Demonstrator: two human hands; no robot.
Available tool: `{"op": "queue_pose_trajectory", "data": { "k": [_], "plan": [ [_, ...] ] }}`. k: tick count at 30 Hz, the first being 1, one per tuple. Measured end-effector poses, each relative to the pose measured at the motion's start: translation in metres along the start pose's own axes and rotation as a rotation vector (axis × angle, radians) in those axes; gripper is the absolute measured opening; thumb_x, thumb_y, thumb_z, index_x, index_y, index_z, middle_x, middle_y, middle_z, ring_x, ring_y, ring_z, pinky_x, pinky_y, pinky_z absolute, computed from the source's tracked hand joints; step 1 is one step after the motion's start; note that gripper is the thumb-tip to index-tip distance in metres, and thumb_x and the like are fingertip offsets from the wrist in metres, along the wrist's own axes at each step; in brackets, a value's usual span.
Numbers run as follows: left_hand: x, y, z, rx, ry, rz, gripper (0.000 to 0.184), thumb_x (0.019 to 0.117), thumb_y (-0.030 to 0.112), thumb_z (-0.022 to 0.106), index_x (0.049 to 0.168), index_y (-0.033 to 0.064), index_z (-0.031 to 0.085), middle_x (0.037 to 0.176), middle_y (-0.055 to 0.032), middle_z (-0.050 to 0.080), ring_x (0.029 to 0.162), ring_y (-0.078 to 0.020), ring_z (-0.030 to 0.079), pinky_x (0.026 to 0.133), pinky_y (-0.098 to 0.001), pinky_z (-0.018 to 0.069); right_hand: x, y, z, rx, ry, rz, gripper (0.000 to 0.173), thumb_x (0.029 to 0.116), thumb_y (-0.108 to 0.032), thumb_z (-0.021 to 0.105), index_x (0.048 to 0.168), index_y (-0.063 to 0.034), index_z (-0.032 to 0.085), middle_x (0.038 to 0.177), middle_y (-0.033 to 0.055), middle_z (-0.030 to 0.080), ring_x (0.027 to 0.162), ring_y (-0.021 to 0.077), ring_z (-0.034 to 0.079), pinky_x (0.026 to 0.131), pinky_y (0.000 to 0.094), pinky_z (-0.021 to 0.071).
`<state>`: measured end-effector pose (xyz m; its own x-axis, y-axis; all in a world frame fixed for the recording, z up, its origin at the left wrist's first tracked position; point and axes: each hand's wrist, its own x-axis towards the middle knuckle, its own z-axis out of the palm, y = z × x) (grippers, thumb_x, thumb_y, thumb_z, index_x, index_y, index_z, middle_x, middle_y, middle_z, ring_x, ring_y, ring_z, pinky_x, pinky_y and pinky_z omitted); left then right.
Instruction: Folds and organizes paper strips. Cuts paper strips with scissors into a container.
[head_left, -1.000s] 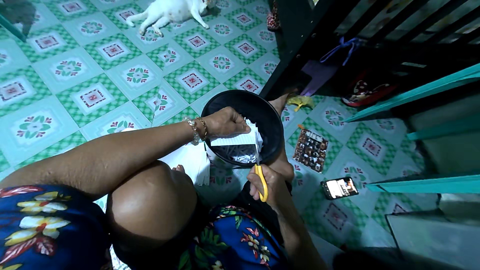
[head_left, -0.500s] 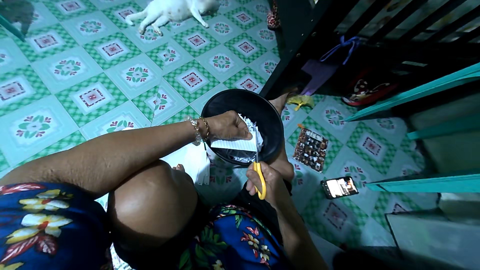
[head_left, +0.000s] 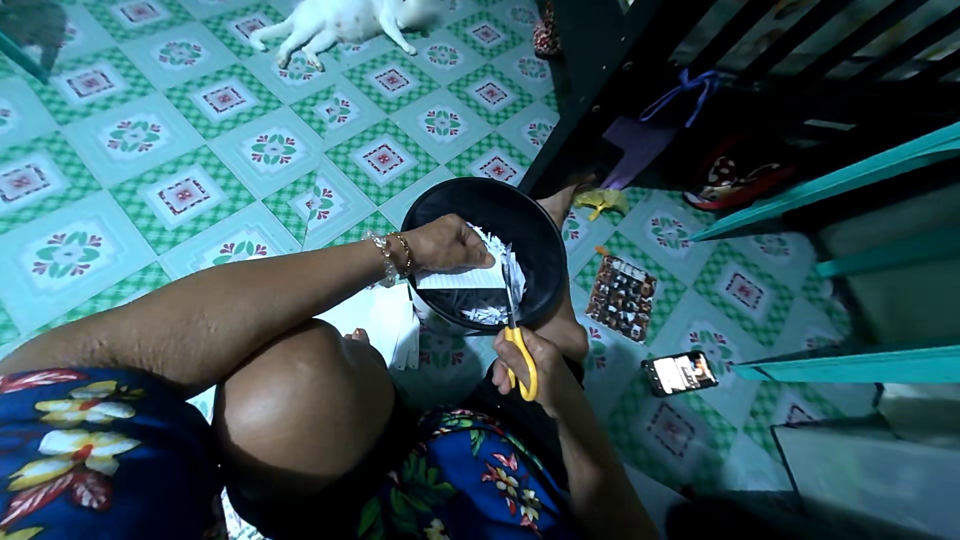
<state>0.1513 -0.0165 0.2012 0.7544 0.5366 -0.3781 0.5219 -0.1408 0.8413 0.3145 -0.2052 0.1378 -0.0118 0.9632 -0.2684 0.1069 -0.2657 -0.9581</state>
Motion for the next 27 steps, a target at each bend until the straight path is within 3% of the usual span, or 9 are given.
{"op": "queue_pose_trajectory", "data": {
  "k": [5, 9, 18, 27],
  "plan": [
    [-0.001, -0.003, -0.002, -0.006, 0.069, 0.048, 0.033, 0.1048, 0.016, 0.059, 0.075, 0.0041, 0.064, 0.059, 0.0038, 0.050, 0.050, -0.0006, 0.044, 0.050, -0.0179, 0.0361, -0.008, -0.004, -0.004, -0.036, -0.056, 0.089, 0.017, 0.1019, -0.020, 0.056, 0.104, -0.0035, 0.057, 0.066, -0.0091, 0.061, 0.057, -0.0005, 0.061, 0.058, 0.0152, 0.0533],
    [0.001, -0.003, 0.000, 0.006, 0.078, 0.107, 0.035, 0.1048, 0.015, 0.058, 0.071, 0.0053, 0.061, 0.057, 0.0049, 0.049, 0.049, -0.0004, 0.043, 0.049, -0.0178, 0.0348, -0.005, -0.006, -0.004, -0.057, -0.034, 0.033, 0.017, 0.1020, -0.021, 0.057, 0.102, -0.0036, 0.057, 0.065, -0.0100, 0.061, 0.056, -0.0015, 0.061, 0.058, 0.0146, 0.0531],
    [0.006, -0.008, -0.003, 0.108, 0.169, 0.213, 0.032, 0.1047, 0.017, 0.059, 0.077, 0.0030, 0.065, 0.062, 0.0047, 0.052, 0.055, -0.0002, 0.045, 0.055, -0.0190, 0.0372, -0.010, -0.011, -0.011, -0.068, -0.061, 0.154, 0.022, 0.0999, -0.024, 0.057, 0.105, -0.0031, 0.056, 0.066, -0.0089, 0.061, 0.057, 0.0003, 0.061, 0.059, 0.0166, 0.0536],
    [0.005, -0.004, 0.002, 0.088, 0.057, 0.229, 0.032, 0.1046, 0.015, 0.059, 0.075, 0.0031, 0.065, 0.060, 0.0049, 0.053, 0.052, 0.0013, 0.047, 0.053, -0.0174, 0.0390, -0.002, -0.009, -0.007, -0.074, -0.030, -0.002, 0.019, 0.1009, -0.022, 0.057, 0.101, -0.0036, 0.059, 0.064, -0.0108, 0.060, 0.055, -0.0020, 0.060, 0.056, 0.0145, 0.0530]
  ]
}}
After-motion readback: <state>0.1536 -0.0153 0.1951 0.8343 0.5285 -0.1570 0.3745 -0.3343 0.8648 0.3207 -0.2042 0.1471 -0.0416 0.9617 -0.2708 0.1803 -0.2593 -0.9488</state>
